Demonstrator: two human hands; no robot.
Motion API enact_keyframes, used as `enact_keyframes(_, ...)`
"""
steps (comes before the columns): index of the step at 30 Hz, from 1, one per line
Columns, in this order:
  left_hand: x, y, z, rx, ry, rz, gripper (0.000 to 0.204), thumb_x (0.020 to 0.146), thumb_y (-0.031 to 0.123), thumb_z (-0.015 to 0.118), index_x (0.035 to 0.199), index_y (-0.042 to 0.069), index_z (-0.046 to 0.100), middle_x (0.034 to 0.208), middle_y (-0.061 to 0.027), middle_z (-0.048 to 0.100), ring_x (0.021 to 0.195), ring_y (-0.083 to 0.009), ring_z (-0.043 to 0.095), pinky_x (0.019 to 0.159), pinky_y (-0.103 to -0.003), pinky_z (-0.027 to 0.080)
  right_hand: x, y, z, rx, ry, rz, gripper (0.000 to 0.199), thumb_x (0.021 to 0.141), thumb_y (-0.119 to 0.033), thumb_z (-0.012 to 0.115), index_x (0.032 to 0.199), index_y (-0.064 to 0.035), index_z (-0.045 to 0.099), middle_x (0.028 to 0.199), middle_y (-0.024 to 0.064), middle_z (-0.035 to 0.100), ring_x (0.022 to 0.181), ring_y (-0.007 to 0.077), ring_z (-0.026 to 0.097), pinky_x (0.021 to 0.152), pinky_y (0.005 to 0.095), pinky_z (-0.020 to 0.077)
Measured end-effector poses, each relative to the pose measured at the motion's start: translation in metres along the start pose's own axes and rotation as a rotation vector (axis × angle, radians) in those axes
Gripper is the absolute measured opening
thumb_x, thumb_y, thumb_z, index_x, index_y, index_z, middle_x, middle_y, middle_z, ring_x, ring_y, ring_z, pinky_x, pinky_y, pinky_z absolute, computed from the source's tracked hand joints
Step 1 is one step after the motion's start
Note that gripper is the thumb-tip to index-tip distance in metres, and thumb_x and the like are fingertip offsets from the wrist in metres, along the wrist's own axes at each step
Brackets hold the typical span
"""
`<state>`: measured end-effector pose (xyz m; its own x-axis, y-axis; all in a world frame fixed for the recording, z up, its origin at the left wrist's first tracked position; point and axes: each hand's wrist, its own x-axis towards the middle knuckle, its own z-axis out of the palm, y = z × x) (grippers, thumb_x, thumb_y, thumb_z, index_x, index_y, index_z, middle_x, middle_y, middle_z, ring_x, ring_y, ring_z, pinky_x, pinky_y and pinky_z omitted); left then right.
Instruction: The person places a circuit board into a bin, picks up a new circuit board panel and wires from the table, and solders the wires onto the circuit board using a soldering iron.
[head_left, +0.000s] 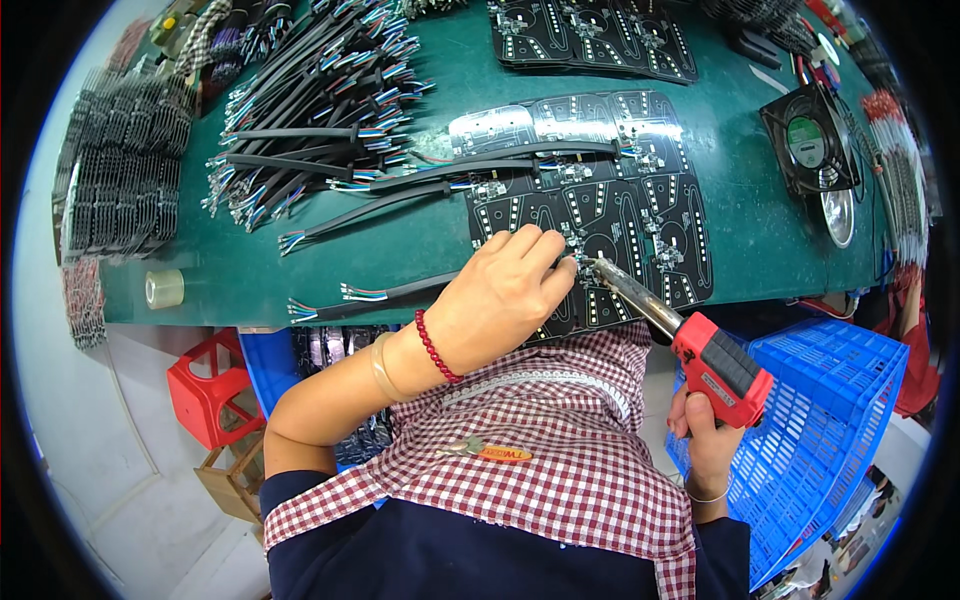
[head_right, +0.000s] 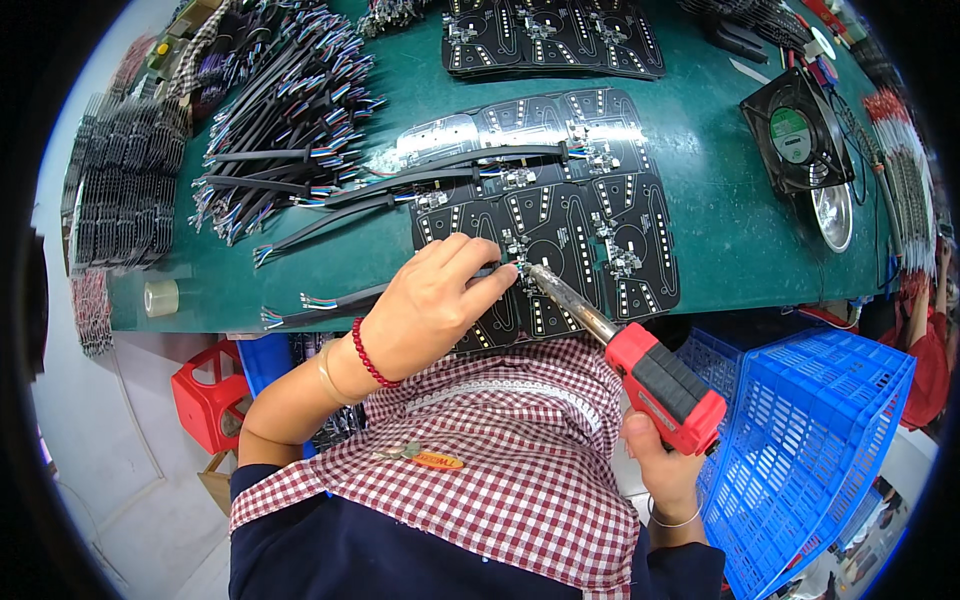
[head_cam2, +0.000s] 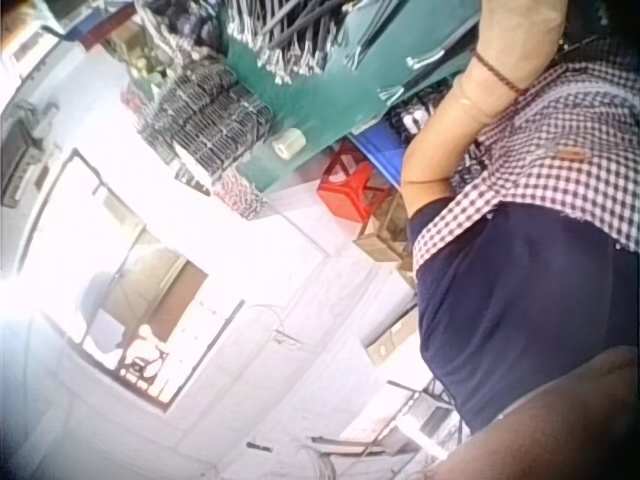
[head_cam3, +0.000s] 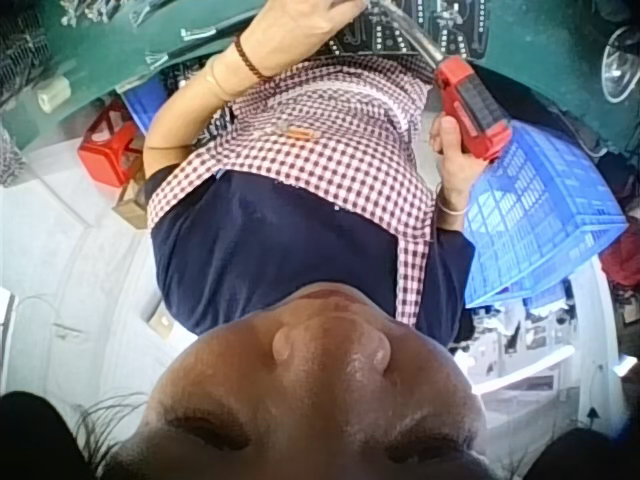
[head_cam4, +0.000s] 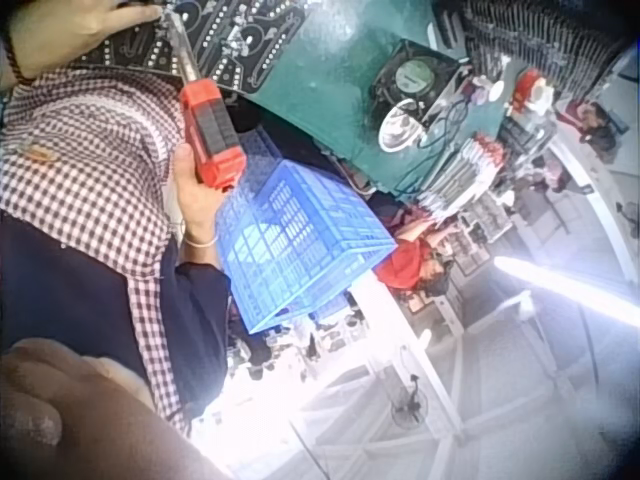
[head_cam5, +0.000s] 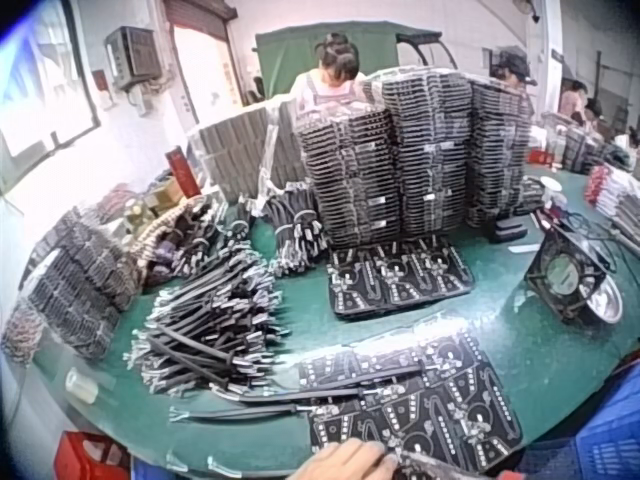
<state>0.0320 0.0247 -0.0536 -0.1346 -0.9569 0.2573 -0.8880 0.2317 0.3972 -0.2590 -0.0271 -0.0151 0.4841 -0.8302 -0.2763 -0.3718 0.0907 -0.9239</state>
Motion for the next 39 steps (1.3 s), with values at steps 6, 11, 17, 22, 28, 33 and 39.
enact_keyframes(6, 0.000, 0.000, 0.000, -0.007, -0.003, -0.009, 0.030, 0.073, 0.003, 0.060, 0.103, 0.002, 0.063, 0.098, -0.0100, 0.055, 0.087, -0.0235, 0.056, 0.073, -0.034, 0.048, -0.002, -0.007, 0.000, 0.153, 0.127, -0.029, 0.042, 0.092, -0.030, 0.061, 0.114, 0.0051, 0.054, 0.059, 0.0060, 0.052, 0.045, 0.0092, 0.044, 0.043, 0.0238, 0.0377)
enact_keyframes(11, -0.001, -0.001, 0.003, -0.032, 0.043, -0.009, 0.030, 0.072, 0.001, 0.060, 0.102, 0.002, 0.064, 0.097, -0.0098, 0.056, 0.086, -0.0239, 0.057, 0.073, -0.035, 0.049, 0.001, -0.016, -0.009, 0.174, 0.040, 0.051, 0.034, 0.090, -0.021, 0.066, 0.112, 0.0029, 0.055, 0.066, 0.0063, 0.057, 0.052, 0.0094, 0.050, 0.047, 0.0234, 0.0417)
enact_keyframes(17, -0.001, -0.006, 0.008, -0.087, 0.090, -0.015, 0.026, 0.073, 0.003, 0.061, 0.099, 0.004, 0.065, 0.094, -0.0085, 0.054, 0.087, -0.0241, 0.055, 0.073, -0.035, 0.047, 0.002, -0.020, -0.008, 0.130, 0.014, 0.083, 0.032, 0.089, -0.018, 0.066, 0.112, 0.0024, 0.057, 0.068, 0.0047, 0.058, 0.052, 0.0086, 0.051, 0.048, 0.0231, 0.0420)
enact_keyframes(22, -0.003, -0.001, 0.009, -0.111, 0.095, -0.079, 0.031, 0.070, -0.001, 0.064, 0.100, 0.006, 0.066, 0.096, -0.0080, 0.057, 0.088, -0.0249, 0.057, 0.076, -0.036, 0.047, 0.004, -0.024, -0.007, 0.121, 0.018, 0.105, 0.030, 0.089, -0.016, 0.066, 0.111, 0.0021, 0.058, 0.068, 0.0046, 0.059, 0.053, 0.0085, 0.051, 0.048, 0.0231, 0.0423)
enact_keyframes(28, -0.004, 0.003, 0.011, -0.035, 0.077, -0.095, 0.031, 0.071, 0.001, 0.062, 0.101, 0.007, 0.066, 0.100, -0.0074, 0.057, 0.094, -0.0242, 0.056, 0.080, -0.036, 0.043, 0.008, -0.038, -0.007, 0.054, 0.012, 0.189, 0.030, 0.089, -0.018, 0.066, 0.110, 0.0016, 0.058, 0.068, 0.0048, 0.059, 0.052, 0.0088, 0.052, 0.048, 0.0231, 0.0418)
enact_keyframes(33, -0.004, 0.002, 0.012, -0.020, 0.115, -0.048, 0.024, 0.074, 0.008, 0.060, 0.097, 0.004, 0.064, 0.097, -0.0071, 0.053, 0.092, -0.0233, 0.052, 0.077, -0.037, 0.040, 0.007, -0.045, -0.004, 0.096, 0.039, 0.185, 0.030, 0.090, -0.023, 0.065, 0.107, 0.0014, 0.059, 0.068, 0.0047, 0.060, 0.052, 0.0085, 0.052, 0.047, 0.0227, 0.0409)
enact_keyframes(39, -0.005, 0.003, 0.015, 0.014, 0.133, -0.040, 0.024, 0.075, 0.008, 0.060, 0.097, 0.003, 0.064, 0.096, -0.0073, 0.053, 0.092, -0.0236, 0.052, 0.078, -0.037, 0.040, 0.006, -0.046, -0.004, 0.032, 0.041, 0.188, 0.026, 0.089, -0.018, 0.066, 0.106, 0.0014, 0.059, 0.069, 0.0047, 0.060, 0.053, 0.0090, 0.053, 0.049, 0.0235, 0.0422)
